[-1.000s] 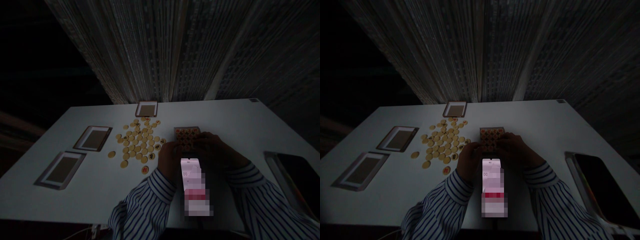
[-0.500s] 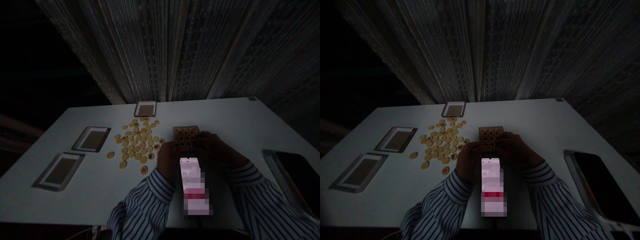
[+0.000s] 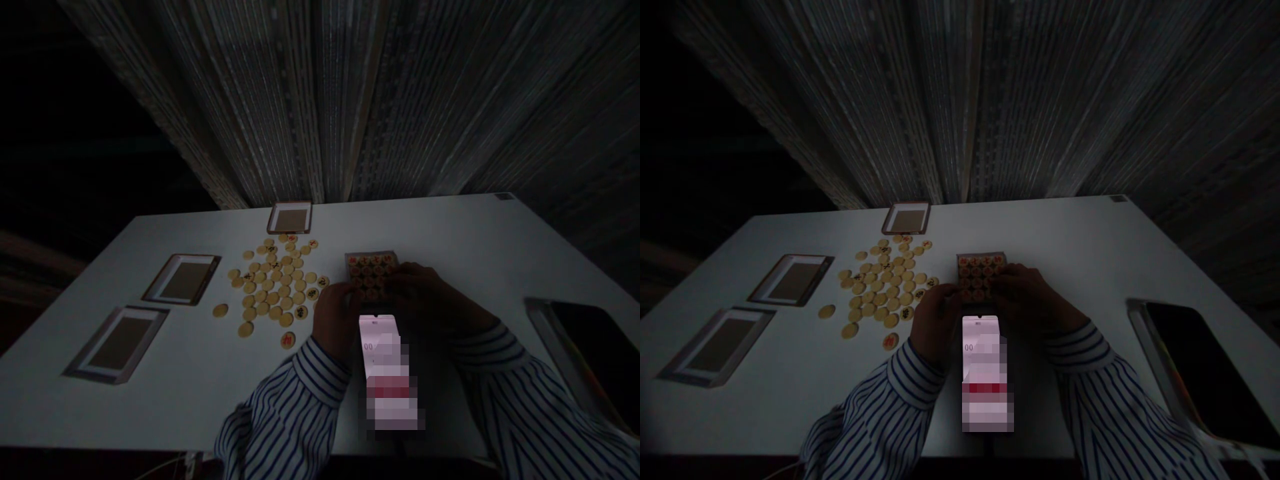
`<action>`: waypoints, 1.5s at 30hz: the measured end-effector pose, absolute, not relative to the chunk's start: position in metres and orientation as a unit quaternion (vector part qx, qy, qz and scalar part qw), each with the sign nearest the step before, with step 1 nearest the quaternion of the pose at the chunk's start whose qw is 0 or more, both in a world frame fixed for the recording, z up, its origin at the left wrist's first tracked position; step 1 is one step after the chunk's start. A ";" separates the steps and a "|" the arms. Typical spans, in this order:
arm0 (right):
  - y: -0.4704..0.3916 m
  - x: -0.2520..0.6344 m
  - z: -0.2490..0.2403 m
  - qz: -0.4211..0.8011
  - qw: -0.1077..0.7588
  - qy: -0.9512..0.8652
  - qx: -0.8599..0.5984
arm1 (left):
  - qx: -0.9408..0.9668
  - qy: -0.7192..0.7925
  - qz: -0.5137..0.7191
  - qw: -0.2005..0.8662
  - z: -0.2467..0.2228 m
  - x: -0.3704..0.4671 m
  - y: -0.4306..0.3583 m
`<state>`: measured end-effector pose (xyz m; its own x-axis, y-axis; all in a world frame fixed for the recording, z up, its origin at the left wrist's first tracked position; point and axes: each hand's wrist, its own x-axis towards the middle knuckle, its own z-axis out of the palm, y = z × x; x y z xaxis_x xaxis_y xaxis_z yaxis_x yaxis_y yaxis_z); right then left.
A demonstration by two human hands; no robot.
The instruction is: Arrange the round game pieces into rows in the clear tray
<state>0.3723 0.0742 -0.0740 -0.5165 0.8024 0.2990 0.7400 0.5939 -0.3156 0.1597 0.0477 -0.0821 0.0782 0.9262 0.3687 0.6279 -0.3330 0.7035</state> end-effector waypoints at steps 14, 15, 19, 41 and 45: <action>0.071 0.388 -0.077 0.033 0.204 -0.850 -0.484 | 0.716 0.545 0.397 0.183 -0.081 0.159 0.048; 0.071 0.388 -0.077 0.028 0.200 -0.851 -0.484 | 0.716 0.545 0.396 0.185 -0.081 0.159 0.047; 0.072 0.388 -0.077 0.017 0.197 -0.853 -0.484 | 0.713 0.546 0.399 0.187 -0.081 0.160 0.047; 0.068 0.394 -0.070 0.054 0.243 -0.836 -0.489 | 0.716 0.542 0.402 0.179 -0.079 0.159 0.046; 0.068 0.393 -0.065 0.063 0.287 -0.825 -0.483 | 0.718 0.534 0.411 0.173 -0.078 0.159 0.045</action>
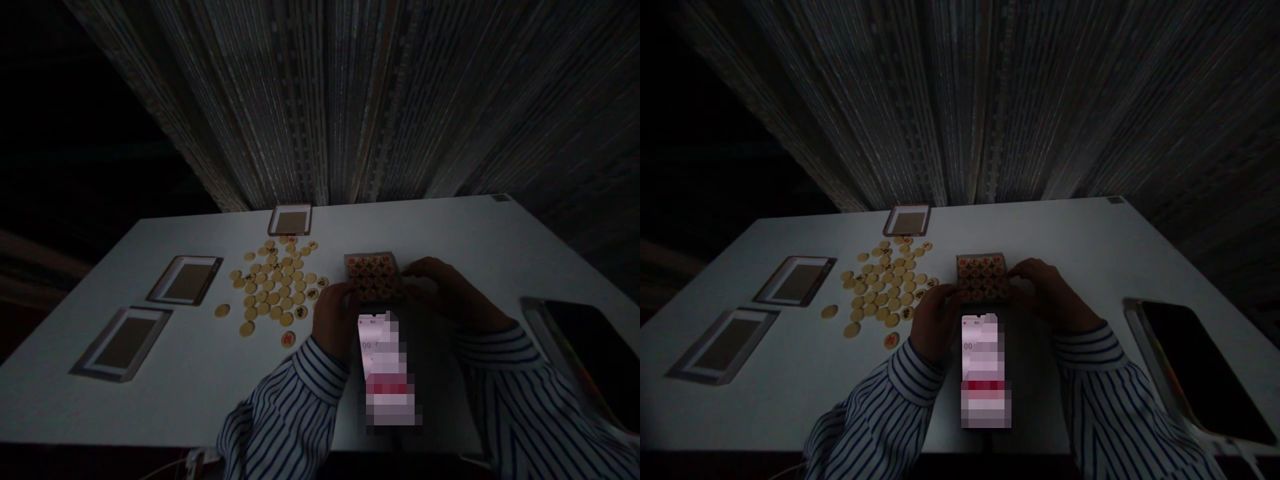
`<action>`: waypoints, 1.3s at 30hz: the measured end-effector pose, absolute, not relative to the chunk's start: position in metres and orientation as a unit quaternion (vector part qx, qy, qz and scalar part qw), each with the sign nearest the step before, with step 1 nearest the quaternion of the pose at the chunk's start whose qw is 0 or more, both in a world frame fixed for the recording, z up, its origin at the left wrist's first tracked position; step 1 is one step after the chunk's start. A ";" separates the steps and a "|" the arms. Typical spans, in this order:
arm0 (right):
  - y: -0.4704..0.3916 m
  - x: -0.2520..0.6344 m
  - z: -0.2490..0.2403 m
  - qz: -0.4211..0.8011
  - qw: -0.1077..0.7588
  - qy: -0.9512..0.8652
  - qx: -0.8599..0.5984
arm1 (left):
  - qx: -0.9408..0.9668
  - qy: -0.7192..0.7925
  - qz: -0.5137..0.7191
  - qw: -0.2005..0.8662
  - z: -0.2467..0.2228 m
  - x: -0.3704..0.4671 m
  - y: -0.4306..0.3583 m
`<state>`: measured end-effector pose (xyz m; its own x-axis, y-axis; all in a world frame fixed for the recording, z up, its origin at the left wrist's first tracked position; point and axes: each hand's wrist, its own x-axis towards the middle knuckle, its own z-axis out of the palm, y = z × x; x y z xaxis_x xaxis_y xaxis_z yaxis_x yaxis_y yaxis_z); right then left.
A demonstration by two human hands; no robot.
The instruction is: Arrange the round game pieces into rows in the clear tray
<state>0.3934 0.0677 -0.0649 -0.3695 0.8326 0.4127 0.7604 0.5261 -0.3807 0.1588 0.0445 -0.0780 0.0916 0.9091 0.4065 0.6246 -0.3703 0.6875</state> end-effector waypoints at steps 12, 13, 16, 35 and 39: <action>0.064 0.384 -0.055 0.038 0.366 -0.788 -0.494 | 0.707 0.516 0.451 0.178 -0.065 0.156 0.031; 0.065 0.384 -0.055 0.036 0.367 -0.784 -0.499 | 0.706 0.517 0.450 0.178 -0.062 0.154 0.028; 0.064 0.383 -0.051 0.032 0.369 -0.777 -0.509 | 0.706 0.516 0.449 0.183 -0.054 0.147 0.018; 0.049 0.330 -0.011 0.044 0.343 -0.842 -0.413 | 0.657 0.578 0.472 0.109 -0.055 0.059 -0.037; 0.051 0.314 -0.022 0.073 0.321 -0.852 -0.407 | 0.640 0.614 0.458 0.052 -0.065 0.038 -0.038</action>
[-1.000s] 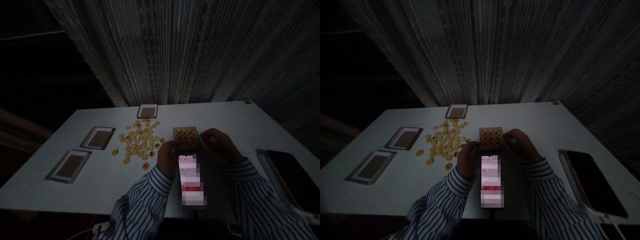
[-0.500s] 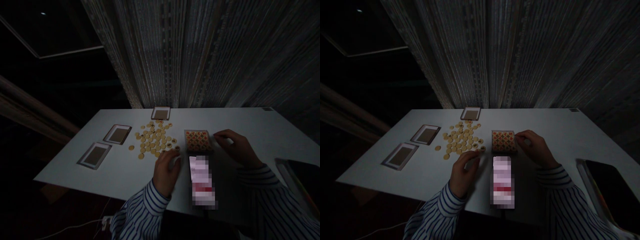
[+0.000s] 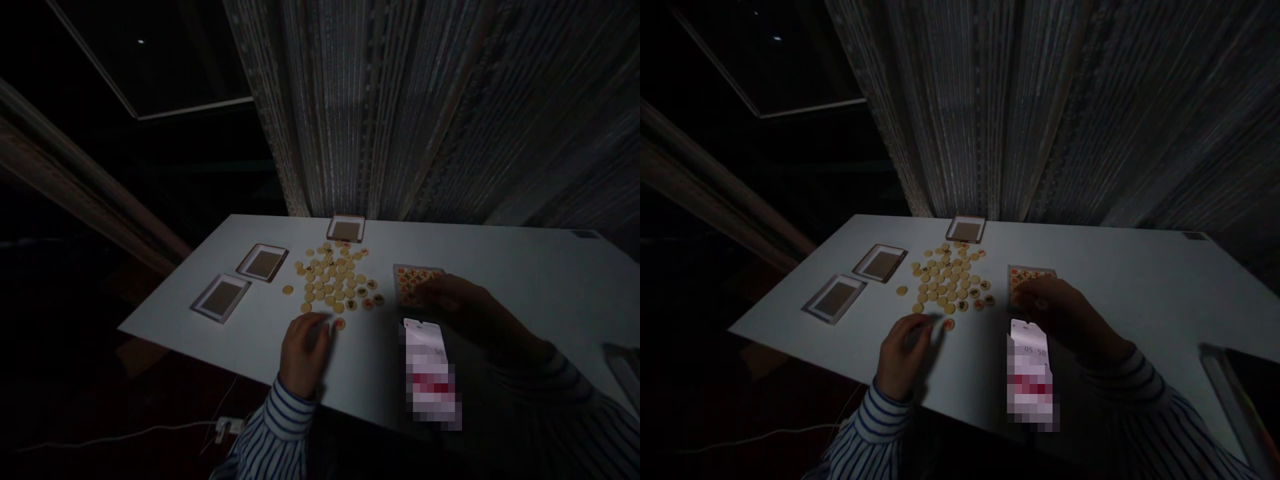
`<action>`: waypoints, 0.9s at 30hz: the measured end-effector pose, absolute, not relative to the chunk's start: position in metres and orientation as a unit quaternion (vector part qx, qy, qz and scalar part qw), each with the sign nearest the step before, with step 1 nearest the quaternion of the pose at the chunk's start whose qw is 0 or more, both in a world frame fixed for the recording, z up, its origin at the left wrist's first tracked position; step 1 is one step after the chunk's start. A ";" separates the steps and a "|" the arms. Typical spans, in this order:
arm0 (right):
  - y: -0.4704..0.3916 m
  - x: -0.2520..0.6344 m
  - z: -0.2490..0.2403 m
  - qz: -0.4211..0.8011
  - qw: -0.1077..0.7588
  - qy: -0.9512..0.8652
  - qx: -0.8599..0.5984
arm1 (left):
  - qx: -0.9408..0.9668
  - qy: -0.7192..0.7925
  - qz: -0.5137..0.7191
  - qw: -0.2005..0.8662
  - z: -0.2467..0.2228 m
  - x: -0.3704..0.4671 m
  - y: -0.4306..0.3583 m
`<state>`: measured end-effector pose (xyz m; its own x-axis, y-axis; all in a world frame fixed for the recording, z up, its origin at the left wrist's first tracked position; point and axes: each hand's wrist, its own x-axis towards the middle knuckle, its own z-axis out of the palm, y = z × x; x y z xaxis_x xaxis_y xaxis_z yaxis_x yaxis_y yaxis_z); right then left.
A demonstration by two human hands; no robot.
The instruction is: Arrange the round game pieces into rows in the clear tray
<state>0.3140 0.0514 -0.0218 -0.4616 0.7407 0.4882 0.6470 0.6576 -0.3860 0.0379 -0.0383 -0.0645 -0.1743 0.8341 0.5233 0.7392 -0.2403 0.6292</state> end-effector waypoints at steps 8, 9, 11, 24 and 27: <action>0.059 0.292 -0.042 0.072 0.271 -0.903 -0.326 | 0.623 0.680 0.387 -0.008 -0.078 0.004 -0.032; 0.059 0.288 -0.042 0.061 0.264 -0.910 -0.314 | 0.622 0.686 0.377 -0.016 -0.078 0.002 -0.030; 0.060 0.278 -0.039 0.045 0.245 -0.921 -0.301 | 0.625 0.695 0.353 -0.030 -0.079 0.000 -0.025; 0.058 0.218 -0.015 -0.010 0.106 -0.958 -0.266 | 0.619 0.729 0.291 -0.019 -0.087 0.005 -0.004; 0.060 0.214 -0.015 0.004 0.092 -0.959 -0.268 | 0.620 0.730 0.286 -0.010 -0.090 0.006 -0.004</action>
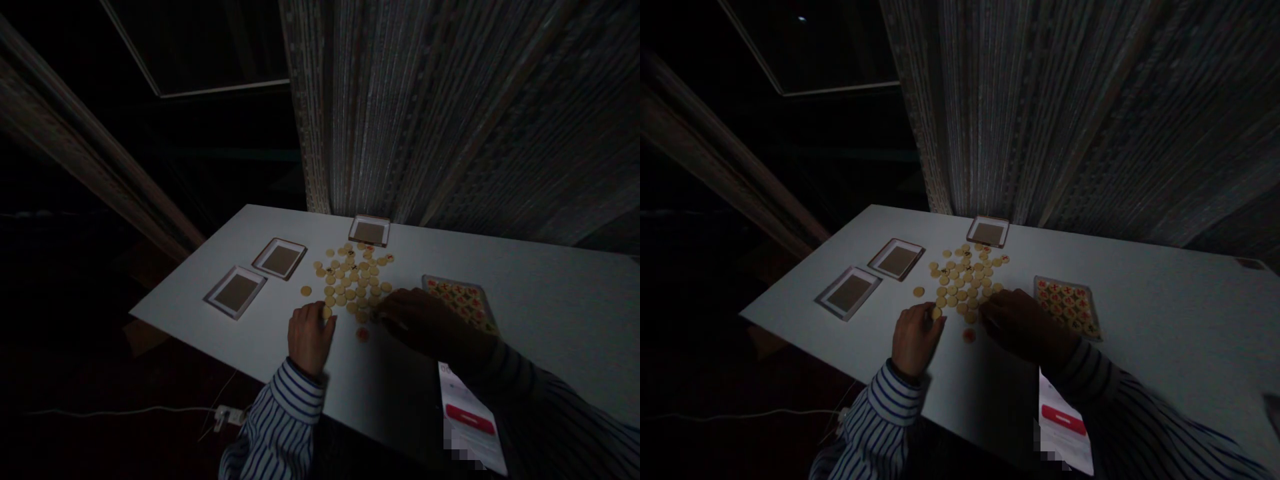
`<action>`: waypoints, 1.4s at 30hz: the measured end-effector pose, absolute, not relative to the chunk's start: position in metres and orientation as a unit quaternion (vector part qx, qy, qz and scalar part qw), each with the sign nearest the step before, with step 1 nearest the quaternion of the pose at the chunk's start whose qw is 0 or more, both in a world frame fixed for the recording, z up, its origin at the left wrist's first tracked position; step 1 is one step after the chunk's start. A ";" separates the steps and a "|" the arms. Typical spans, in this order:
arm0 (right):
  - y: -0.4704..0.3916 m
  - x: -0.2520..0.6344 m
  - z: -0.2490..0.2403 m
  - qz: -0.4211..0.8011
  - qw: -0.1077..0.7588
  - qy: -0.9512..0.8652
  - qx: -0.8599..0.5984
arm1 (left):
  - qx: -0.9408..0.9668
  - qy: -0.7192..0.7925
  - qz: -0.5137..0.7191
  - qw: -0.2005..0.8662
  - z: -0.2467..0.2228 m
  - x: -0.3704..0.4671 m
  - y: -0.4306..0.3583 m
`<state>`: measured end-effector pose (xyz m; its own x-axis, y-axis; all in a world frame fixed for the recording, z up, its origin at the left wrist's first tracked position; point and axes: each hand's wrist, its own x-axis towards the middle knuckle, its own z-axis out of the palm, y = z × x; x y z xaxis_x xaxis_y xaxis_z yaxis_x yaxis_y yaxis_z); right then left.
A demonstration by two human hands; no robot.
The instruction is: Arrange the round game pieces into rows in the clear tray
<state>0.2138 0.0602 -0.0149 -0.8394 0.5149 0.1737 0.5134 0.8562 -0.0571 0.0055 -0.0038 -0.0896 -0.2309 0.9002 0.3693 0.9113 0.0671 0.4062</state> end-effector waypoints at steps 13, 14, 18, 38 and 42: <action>0.069 0.210 -0.027 0.037 0.099 -0.962 -0.253 | -0.627 -0.694 -0.354 0.001 -0.100 0.003 -0.004; 0.070 0.210 -0.028 0.040 0.097 -0.963 -0.249 | -0.628 -0.687 -0.365 0.000 -0.100 0.003 -0.004; 0.071 0.208 -0.030 0.044 0.102 -0.964 -0.240 | -0.630 -0.669 -0.395 -0.008 -0.101 0.002 -0.004; 0.067 0.200 -0.029 0.019 0.110 -0.967 -0.228 | -0.458 -0.613 -0.607 -0.215 -0.093 0.003 -0.005; 0.066 0.197 -0.026 0.024 0.108 -0.968 -0.224 | -0.360 -0.585 -0.646 -0.334 -0.086 0.003 -0.004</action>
<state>0.1966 0.0664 -0.0261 -0.8766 0.4383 0.1987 0.4279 0.8988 -0.0948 0.0028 -0.0040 -0.0861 -0.5179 0.8522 0.0741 -0.0111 -0.0933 0.9956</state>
